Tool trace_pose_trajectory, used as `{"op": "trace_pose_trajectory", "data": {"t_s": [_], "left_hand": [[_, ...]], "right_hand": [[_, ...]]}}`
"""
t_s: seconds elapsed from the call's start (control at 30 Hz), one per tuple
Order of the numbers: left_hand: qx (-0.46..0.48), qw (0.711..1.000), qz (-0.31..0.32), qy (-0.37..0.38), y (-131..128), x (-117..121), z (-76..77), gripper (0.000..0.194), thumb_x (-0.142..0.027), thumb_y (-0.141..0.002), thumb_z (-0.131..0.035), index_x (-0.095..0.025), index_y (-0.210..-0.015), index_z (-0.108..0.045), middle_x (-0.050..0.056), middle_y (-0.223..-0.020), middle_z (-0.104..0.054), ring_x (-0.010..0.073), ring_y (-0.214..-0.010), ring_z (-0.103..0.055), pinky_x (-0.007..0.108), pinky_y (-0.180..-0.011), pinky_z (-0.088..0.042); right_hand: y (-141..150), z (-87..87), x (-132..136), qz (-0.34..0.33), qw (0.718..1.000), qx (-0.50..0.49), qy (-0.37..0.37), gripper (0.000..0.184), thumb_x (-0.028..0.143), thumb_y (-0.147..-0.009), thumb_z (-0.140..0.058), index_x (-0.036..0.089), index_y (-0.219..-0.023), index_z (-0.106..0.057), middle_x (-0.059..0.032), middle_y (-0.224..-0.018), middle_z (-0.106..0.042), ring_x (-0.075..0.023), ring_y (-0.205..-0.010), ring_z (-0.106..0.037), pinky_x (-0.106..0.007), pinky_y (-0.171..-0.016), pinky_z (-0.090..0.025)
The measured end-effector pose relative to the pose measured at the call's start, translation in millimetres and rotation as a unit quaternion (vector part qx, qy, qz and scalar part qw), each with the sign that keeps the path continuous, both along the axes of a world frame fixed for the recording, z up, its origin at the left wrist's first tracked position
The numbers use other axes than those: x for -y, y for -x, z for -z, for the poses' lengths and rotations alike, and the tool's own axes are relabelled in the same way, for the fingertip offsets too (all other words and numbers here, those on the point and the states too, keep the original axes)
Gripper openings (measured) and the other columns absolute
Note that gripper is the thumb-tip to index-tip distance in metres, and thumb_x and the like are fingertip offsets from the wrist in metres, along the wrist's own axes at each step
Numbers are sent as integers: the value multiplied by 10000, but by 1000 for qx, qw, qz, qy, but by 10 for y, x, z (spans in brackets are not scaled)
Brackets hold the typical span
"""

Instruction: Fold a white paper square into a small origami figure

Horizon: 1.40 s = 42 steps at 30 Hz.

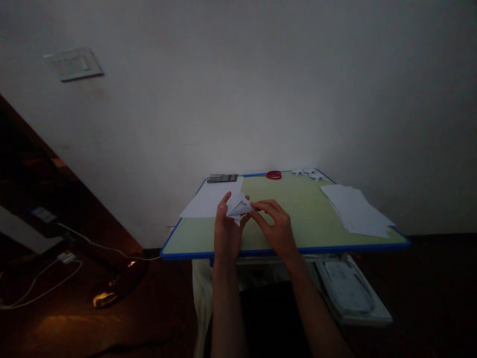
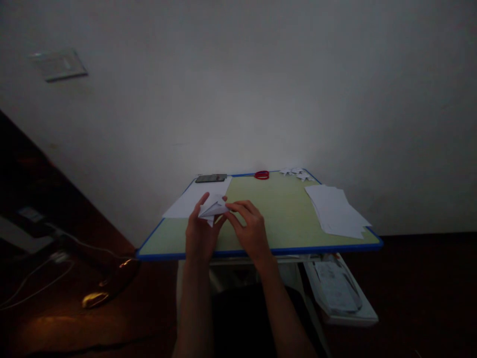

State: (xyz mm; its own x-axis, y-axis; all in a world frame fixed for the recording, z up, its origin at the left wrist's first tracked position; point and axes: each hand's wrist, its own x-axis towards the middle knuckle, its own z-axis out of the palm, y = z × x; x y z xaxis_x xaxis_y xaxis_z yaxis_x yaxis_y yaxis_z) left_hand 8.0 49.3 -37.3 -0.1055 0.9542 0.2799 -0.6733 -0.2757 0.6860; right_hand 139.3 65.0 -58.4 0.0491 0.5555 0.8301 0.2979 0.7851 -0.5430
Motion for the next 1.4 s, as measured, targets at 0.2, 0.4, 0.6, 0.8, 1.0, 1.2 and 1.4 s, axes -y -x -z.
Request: {"op": "trace_pose_trajectory", "data": {"t_s": [0.2, 0.4, 0.6, 0.8, 1.0, 1.2, 1.4], "left_hand": [[1, 999, 31, 7, 25, 4, 11, 450, -442, -924, -625, -208, -1308, -607, 147, -1220, -733, 269, -1131, -685, 432, -991, -505], [-13, 1000, 22, 4, 22, -3, 22, 445, -472, -913, -638, -250, -1299, -613, 116, -1203, -730, 257, -1125, -681, 416, -987, -495], [-22, 999, 26, -16, 15, 2, 32, 454, -449, -902, -678, -284, -1317, -599, 97, -1205, -719, 241, -1122, -673, 389, -968, -496], [-27, 999, 32, -10, 25, -17, 47, 498, -463, -879, -704, -257, -1320, -601, 102, -1201, -713, 244, -1136, -660, 402, -991, -489], [-26, 999, 35, -9, 33, -18, 57, 480, -467, -886, -697, -233, -1298, -621, 111, -1206, -708, 241, -1114, -662, 382, -967, -500], [-25, 999, 35, -7, 33, -28, 68, 455, -480, -890, -693, -237, -1270, -630, 106, -1190, -713, 238, -1109, -666, 390, -975, -494], [-28, 999, 32, -10, 35, -28, 71, 458, -485, -884, -704, -239, -1265, -637, 109, -1206, -714, 257, -1136, -666, 431, -1010, -490]], "right_hand": [[-16, -17, 22, -3, 1000, -7, 4, 183, 214, -932, -722, 264, -1106, -745, -49, -1051, -712, -210, -993, -680, -374, -895, -559], [-5, 1, 31, 20, 1000, -10, -5, 211, 238, -940, -715, 275, -1147, -736, -62, -1082, -727, -233, -1026, -679, -426, -944, -547], [-11, 12, 27, 35, 999, 6, -7, 223, 255, -938, -717, 284, -1159, -736, -68, -1094, -737, -249, -1040, -674, -449, -954, -542], [-24, -20, 40, 11, 1000, -14, -1, 182, 222, -936, -719, 270, -1109, -746, -59, -1045, -713, -228, -1010, -665, -407, -918, -549], [-31, -36, 48, -2, 1000, -9, -12, 179, 218, -930, -723, 268, -1099, -759, -61, -1045, -701, -223, -1007, -663, -412, -920, -554], [-31, -24, 40, -4, 1000, -16, -24, 200, 207, -922, -733, 290, -1097, -784, -56, -1024, -710, -219, -983, -670, -409, -886, -569], [-30, -2, 21, -12, 1000, -23, -18, 204, 215, -941, -710, 312, -1099, -795, -58, -1035, -724, -218, -970, -678, -389, -813, -582]]}}
